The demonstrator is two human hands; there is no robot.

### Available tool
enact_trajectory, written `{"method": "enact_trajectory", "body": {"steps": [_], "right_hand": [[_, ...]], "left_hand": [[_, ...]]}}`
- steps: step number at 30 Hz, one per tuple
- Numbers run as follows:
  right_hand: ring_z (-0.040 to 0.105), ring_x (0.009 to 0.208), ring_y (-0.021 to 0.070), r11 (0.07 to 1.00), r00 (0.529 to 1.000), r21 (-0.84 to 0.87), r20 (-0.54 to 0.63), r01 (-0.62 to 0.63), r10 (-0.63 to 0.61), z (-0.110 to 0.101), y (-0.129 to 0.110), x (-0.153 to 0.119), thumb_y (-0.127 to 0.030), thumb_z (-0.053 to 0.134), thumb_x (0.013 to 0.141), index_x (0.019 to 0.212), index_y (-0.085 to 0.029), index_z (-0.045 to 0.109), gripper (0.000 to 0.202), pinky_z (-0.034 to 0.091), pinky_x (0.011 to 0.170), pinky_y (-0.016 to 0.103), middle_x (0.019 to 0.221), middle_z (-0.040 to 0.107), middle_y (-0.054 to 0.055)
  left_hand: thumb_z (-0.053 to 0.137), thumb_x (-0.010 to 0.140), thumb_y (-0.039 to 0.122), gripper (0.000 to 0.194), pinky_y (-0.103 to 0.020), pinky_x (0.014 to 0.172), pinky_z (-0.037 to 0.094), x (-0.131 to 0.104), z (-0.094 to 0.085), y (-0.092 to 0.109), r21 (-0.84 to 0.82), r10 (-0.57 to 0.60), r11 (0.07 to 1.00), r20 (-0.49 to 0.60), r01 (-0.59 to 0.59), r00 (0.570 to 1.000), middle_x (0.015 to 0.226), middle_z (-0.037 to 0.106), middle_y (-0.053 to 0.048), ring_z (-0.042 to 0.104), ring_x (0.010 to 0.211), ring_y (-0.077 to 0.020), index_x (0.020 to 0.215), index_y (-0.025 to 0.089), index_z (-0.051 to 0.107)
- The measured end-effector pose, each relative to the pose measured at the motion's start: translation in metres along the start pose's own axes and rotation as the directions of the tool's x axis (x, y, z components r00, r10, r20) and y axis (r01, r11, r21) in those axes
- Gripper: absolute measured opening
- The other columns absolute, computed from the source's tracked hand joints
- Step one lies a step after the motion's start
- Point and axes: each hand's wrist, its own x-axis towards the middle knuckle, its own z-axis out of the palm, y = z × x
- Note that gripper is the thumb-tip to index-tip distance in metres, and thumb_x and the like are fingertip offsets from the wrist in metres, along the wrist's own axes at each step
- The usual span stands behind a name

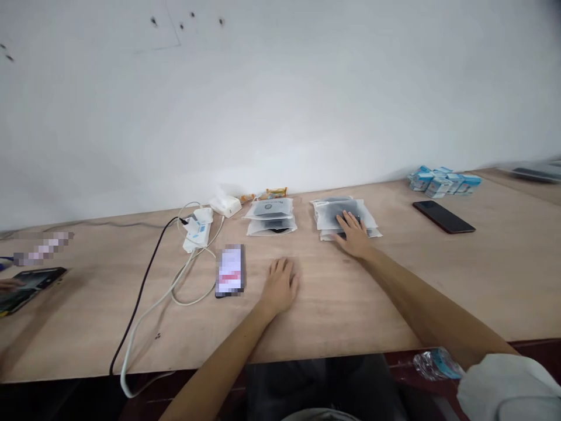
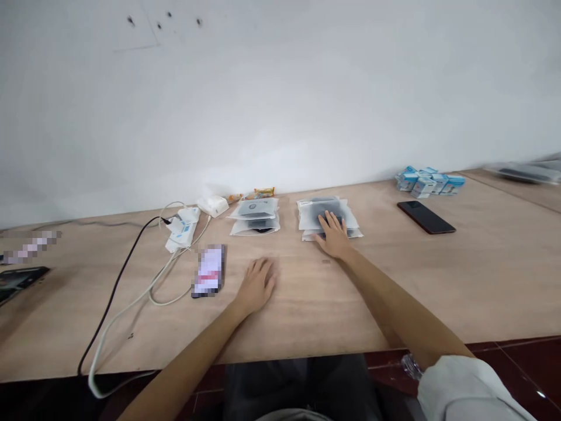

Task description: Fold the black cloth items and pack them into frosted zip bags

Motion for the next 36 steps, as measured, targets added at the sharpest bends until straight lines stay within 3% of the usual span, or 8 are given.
{"method": "enact_trajectory", "body": {"steps": [3, 6, 11, 16, 20, 27, 33, 36], "right_hand": [[0.031, 0.141, 0.0324, 0.998, 0.997, 0.036, -0.065, 0.045, -0.042, -0.007, -0.032, 0.015, -0.038, 0.044, 0.092, 0.139, -0.012, 0.046, 0.053, 0.022, 0.116, 0.052, 0.155, 0.033, 0.018], [0.032, 0.140, 0.0310, 0.979, 0.980, 0.045, -0.022, 0.196, -0.196, -0.007, -0.075, 0.039, -0.026, 0.047, 0.090, 0.124, -0.015, 0.057, 0.038, 0.026, 0.114, 0.048, 0.153, 0.035, 0.016], [0.034, 0.138, 0.0315, 0.959, 0.959, 0.031, 0.016, 0.282, -0.282, 0.011, -0.130, 0.076, -0.022, 0.054, 0.087, 0.120, -0.014, 0.059, 0.034, 0.028, 0.112, 0.049, 0.151, 0.038, 0.019], [0.040, 0.132, 0.0319, 0.962, 0.961, -0.013, 0.043, 0.274, -0.273, 0.029, -0.148, 0.091, -0.017, 0.049, 0.089, 0.107, -0.015, 0.065, 0.024, 0.032, 0.108, 0.049, 0.149, 0.043, 0.015], [0.041, 0.130, 0.0304, 0.956, 0.955, -0.009, 0.047, 0.293, -0.292, 0.032, -0.149, 0.089, -0.013, 0.040, 0.093, 0.100, -0.013, 0.068, 0.028, 0.032, 0.109, 0.047, 0.145, 0.047, 0.015], [0.041, 0.132, 0.0295, 0.936, 0.931, 0.022, 0.098, 0.351, -0.352, 0.024, -0.149, 0.059, -0.013, 0.045, 0.090, 0.095, -0.017, 0.071, 0.027, 0.035, 0.109, 0.047, 0.144, 0.049, 0.014], [0.038, 0.137, 0.0292, 0.892, 0.900, 0.199, 0.078, 0.407, -0.428, -0.004, -0.131, -0.013, -0.015, 0.048, 0.089, 0.091, -0.018, 0.072, 0.024, 0.033, 0.111, 0.050, 0.142, 0.051, 0.013], [0.039, 0.137, 0.0297, 0.863, 0.896, 0.306, 0.059, 0.403, -0.440, -0.029, -0.118, -0.052, -0.018, 0.049, 0.089, 0.089, -0.020, 0.072, 0.023, 0.035, 0.110, 0.053, 0.141, 0.054, 0.012]], "left_hand": [[0.044, 0.094, 0.028, 0.036, -0.051, 0.109, 0.035, -0.010, -0.004, -0.004, -0.018, 0.034, 0.999, -0.012, -0.034, 0.999, 0.138, 0.049, -0.014, 0.041, 0.130, -0.0281, 0.126, 0.017, 0.053], [0.043, 0.093, 0.026, 0.036, -0.049, 0.109, 0.036, -0.019, -0.008, -0.005, -0.014, 0.015, 1.000, -0.015, -0.015, 1.000, 0.138, 0.050, -0.013, 0.043, 0.129, -0.0276, 0.126, 0.017, 0.054], [0.044, 0.093, 0.026, 0.035, -0.047, 0.107, 0.039, -0.024, -0.014, -0.001, -0.019, -0.020, 1.000, 0.002, 0.020, 1.000, 0.136, 0.051, -0.014, 0.044, 0.126, -0.0285, 0.124, 0.015, 0.055], [0.046, 0.092, 0.026, 0.034, -0.048, 0.106, 0.038, -0.024, -0.015, -0.001, -0.041, -0.035, 0.999, 0.001, 0.035, 0.999, 0.135, 0.052, -0.013, 0.045, 0.126, -0.0282, 0.123, 0.019, 0.056], [0.046, 0.092, 0.027, 0.034, -0.048, 0.106, 0.038, -0.024, -0.015, -0.001, -0.046, -0.042, 0.998, 0.005, 0.042, 0.999, 0.134, 0.052, -0.012, 0.045, 0.125, -0.0281, 0.123, 0.019, 0.056], [0.045, 0.091, 0.023, 0.041, -0.047, 0.108, 0.038, -0.023, -0.015, -0.002, -0.064, -0.030, 0.997, 0.003, 0.030, 1.000, 0.135, 0.051, -0.014, 0.045, 0.126, -0.0286, 0.130, 0.016, 0.049], [0.043, 0.088, 0.015, 0.046, -0.051, 0.110, 0.035, -0.023, -0.023, 0.002, 0.032, 0.031, 0.999, -0.132, -0.027, 0.991, 0.141, 0.046, -0.015, 0.039, 0.132, -0.0303, 0.135, 0.015, 0.045], [0.043, 0.092, 0.018, 0.042, -0.051, 0.109, 0.035, -0.026, -0.024, 0.011, 0.152, 0.136, 0.982, -0.140, -0.114, 0.981, 0.141, 0.048, -0.015, 0.040, 0.132, -0.0316, 0.134, 0.015, 0.048]]}}
